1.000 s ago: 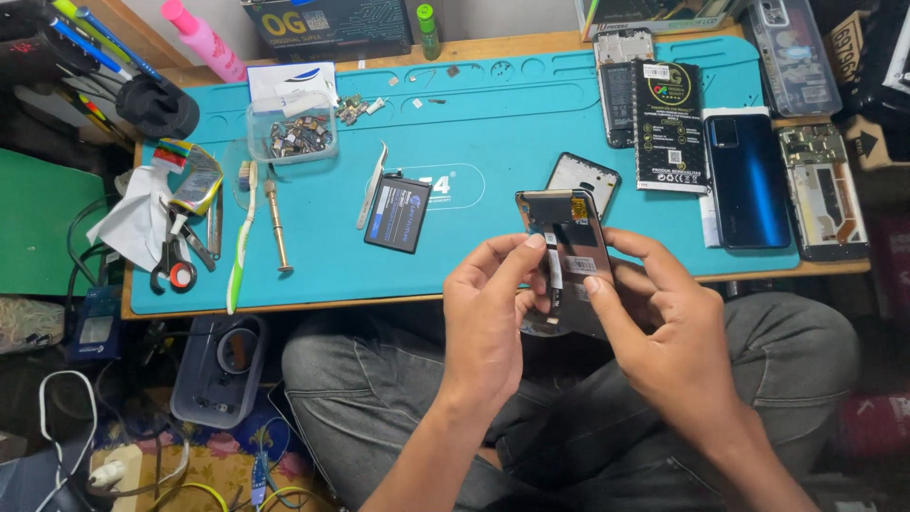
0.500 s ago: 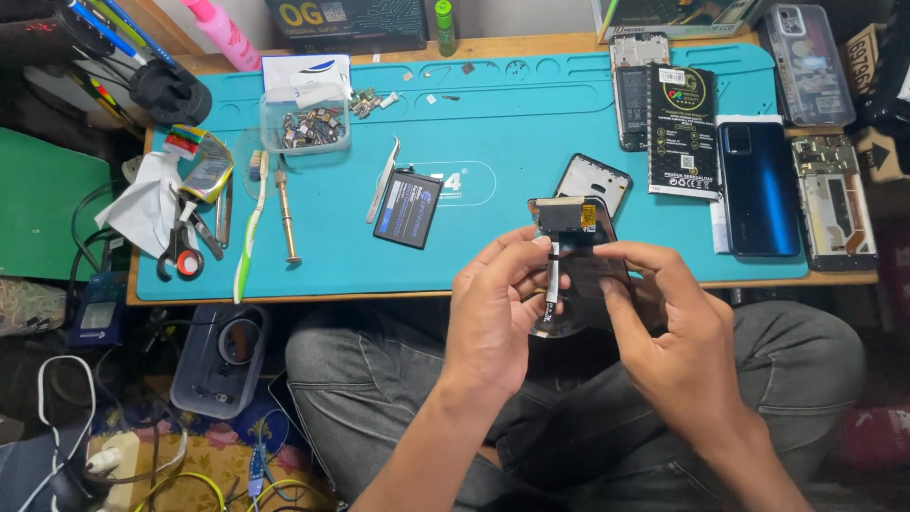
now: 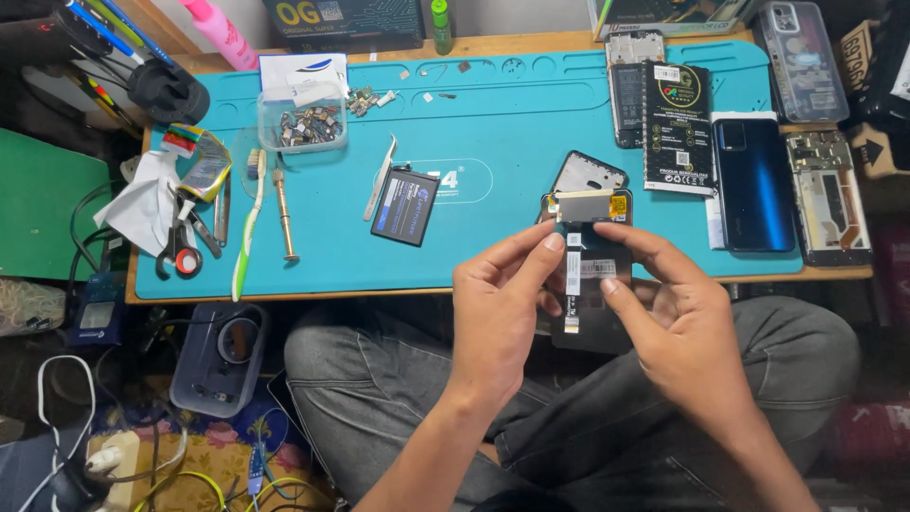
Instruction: Repairing a mobile phone by inspecting and assembling the screen, battery, and internal chassis on a specialized repair mat.
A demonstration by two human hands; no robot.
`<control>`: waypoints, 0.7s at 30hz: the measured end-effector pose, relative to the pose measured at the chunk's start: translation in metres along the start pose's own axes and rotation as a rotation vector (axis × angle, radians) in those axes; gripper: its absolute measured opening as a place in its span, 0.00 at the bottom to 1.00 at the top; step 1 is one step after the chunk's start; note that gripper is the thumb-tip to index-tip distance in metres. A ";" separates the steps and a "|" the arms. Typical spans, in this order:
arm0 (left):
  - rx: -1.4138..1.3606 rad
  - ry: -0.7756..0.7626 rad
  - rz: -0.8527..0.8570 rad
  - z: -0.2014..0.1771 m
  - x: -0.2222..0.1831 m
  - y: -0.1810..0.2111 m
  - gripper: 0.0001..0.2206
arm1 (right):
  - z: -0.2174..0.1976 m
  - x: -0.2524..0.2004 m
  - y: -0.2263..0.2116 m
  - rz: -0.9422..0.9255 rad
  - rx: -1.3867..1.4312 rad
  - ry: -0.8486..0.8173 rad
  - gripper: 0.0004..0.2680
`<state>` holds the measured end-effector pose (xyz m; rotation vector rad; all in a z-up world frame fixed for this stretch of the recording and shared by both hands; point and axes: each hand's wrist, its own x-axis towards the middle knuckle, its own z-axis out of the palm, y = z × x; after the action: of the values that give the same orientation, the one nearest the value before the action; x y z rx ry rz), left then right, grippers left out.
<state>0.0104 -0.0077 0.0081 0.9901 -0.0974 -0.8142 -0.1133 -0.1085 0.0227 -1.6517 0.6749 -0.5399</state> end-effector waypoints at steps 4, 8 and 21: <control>0.203 0.002 0.101 0.004 -0.003 0.002 0.13 | -0.004 0.001 0.005 0.021 0.118 -0.018 0.23; 0.296 -0.014 0.255 0.011 -0.009 0.000 0.11 | -0.007 0.001 0.004 0.048 0.122 -0.024 0.27; 0.762 -0.151 0.767 0.029 -0.025 0.000 0.12 | -0.022 0.003 -0.007 0.105 0.218 -0.011 0.33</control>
<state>-0.0197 -0.0116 0.0316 1.4547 -0.9129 -0.1112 -0.1246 -0.1254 0.0332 -1.4067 0.6661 -0.5099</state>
